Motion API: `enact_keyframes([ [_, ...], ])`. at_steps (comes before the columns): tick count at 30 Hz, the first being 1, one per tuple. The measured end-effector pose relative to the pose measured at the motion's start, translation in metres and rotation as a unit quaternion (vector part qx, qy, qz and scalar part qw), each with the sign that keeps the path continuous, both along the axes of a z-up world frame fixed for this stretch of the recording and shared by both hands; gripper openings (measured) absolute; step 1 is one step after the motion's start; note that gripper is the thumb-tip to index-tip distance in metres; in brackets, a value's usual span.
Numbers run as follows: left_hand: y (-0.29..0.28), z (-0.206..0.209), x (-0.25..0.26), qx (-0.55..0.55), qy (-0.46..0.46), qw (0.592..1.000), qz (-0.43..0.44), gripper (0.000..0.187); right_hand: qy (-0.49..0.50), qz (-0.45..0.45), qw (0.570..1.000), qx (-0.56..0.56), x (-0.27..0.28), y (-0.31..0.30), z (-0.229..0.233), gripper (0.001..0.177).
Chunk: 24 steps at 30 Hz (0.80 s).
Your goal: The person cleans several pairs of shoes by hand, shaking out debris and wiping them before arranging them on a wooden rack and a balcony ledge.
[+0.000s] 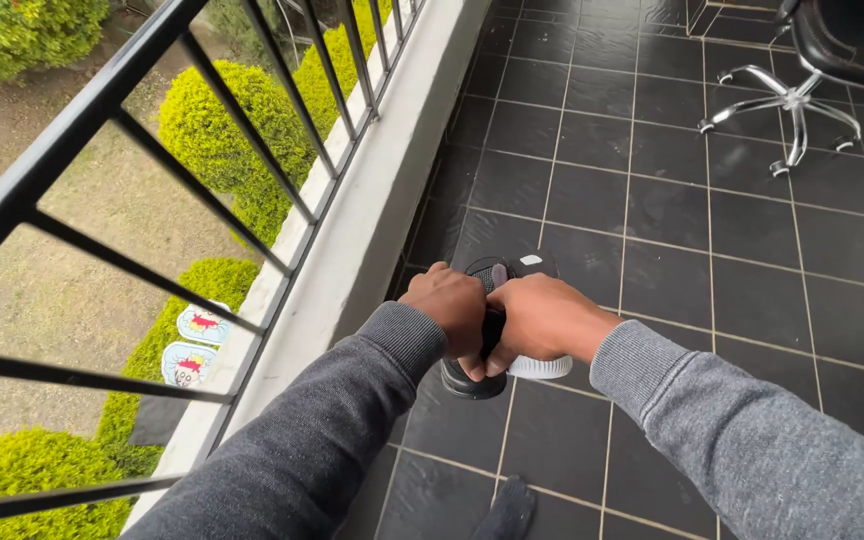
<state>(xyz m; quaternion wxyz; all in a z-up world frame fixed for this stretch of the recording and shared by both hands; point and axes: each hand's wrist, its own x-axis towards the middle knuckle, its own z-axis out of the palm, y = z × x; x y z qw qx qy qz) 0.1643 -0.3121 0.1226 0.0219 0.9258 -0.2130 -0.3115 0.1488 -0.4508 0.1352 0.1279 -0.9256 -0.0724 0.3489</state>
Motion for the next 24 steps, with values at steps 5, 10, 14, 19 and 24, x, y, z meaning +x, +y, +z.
enact_keyframes([
  [5, -0.024, 0.012, 0.024, -0.018, -0.005, 1.000, 0.002, 0.053, -0.017, 0.003, 1.000, 0.013, 0.030, -0.027, -0.006, 0.060],
  [10, -0.034, 0.008, 0.060, -0.066, -0.016, 0.998, 0.000, 0.054, -0.089, -0.020, 0.993, 0.070, 0.063, -0.052, -0.013, 0.066],
  [14, -0.044, 0.006, 0.102, -0.087, -0.019, 0.996, -0.010, 0.050, -0.092, -0.090, 0.990, 0.059, 0.099, -0.074, -0.012, 0.084],
  [19, -0.088, -0.018, 0.179, -0.115, -0.014, 0.991, -0.060, 0.048, -0.097, -0.153, 0.983, 0.041, 0.147, -0.114, 0.001, 0.090],
  [24, -0.162, -0.005, 0.252, -0.095, -0.010, 0.983, -0.157, 0.052, -0.160, -0.111, 0.979, 0.051, 0.196, -0.178, -0.008, 0.066],
])
